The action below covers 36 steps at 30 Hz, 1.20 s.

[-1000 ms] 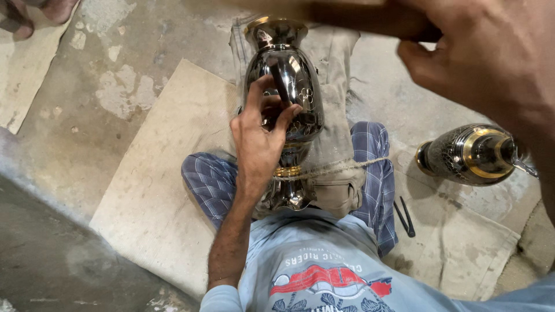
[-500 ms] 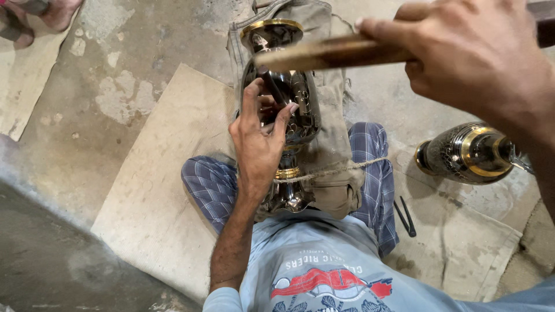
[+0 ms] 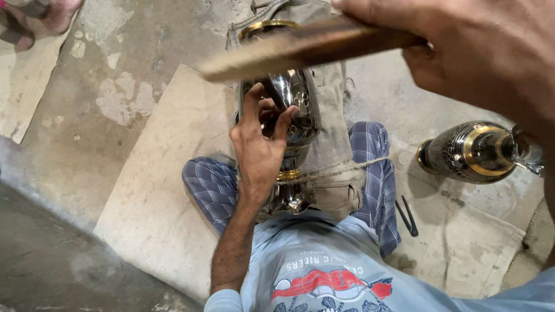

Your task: The person uses a chisel and wooden mallet to engrave floral patterns into a polished metal vessel. They hold the chisel against the surface and strike it repeatedly with the mallet, rotating the vessel to access different areas.

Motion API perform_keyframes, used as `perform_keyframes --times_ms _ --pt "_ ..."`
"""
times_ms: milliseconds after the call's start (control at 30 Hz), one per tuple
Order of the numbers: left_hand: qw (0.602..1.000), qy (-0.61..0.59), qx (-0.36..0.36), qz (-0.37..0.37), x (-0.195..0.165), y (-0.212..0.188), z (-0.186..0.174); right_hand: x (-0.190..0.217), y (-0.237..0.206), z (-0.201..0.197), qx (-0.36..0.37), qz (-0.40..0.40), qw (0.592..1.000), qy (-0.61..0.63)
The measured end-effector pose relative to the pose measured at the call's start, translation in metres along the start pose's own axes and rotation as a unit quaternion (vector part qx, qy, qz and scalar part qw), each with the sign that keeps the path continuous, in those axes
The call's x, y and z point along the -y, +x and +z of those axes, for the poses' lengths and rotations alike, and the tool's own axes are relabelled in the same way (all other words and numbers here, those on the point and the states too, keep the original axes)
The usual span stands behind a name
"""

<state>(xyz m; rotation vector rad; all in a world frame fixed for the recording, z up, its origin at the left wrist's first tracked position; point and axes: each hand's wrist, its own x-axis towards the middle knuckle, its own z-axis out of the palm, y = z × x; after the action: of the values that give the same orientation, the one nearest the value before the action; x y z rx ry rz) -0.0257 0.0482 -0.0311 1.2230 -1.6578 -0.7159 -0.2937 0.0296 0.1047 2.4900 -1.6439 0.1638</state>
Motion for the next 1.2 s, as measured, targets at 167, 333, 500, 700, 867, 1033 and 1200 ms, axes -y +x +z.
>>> perform_keyframes --times_ms 167,333,500,700,867,1033,1200 --pt "1.0 -0.018 0.02 -0.012 0.0 0.006 -0.001 0.007 0.002 -0.009 -0.024 0.016 1.0 -0.01" --pt "0.999 -0.013 0.039 -0.017 -0.002 0.014 -0.001 0.003 0.003 -0.004 -0.04 0.051 0.998 -0.027" --pt "0.997 0.012 0.072 -0.01 -0.002 0.02 -0.002 -0.002 -0.004 0.002 0.061 0.113 0.989 0.073" --pt "0.994 -0.006 0.107 -0.014 -0.004 0.024 -0.001 -0.011 -0.02 0.01 -0.027 0.045 0.998 -0.022" --pt "0.994 -0.013 0.108 -0.004 -0.009 0.025 -0.003 -0.013 -0.025 0.023 -0.089 0.051 0.986 0.134" --pt "0.992 -0.004 0.123 0.005 -0.014 0.028 -0.003 -0.01 -0.032 0.025 -0.063 0.069 0.995 0.046" --pt "0.992 -0.014 0.127 0.01 -0.018 0.029 -0.004 -0.012 -0.033 0.03 -0.06 0.039 0.997 0.015"
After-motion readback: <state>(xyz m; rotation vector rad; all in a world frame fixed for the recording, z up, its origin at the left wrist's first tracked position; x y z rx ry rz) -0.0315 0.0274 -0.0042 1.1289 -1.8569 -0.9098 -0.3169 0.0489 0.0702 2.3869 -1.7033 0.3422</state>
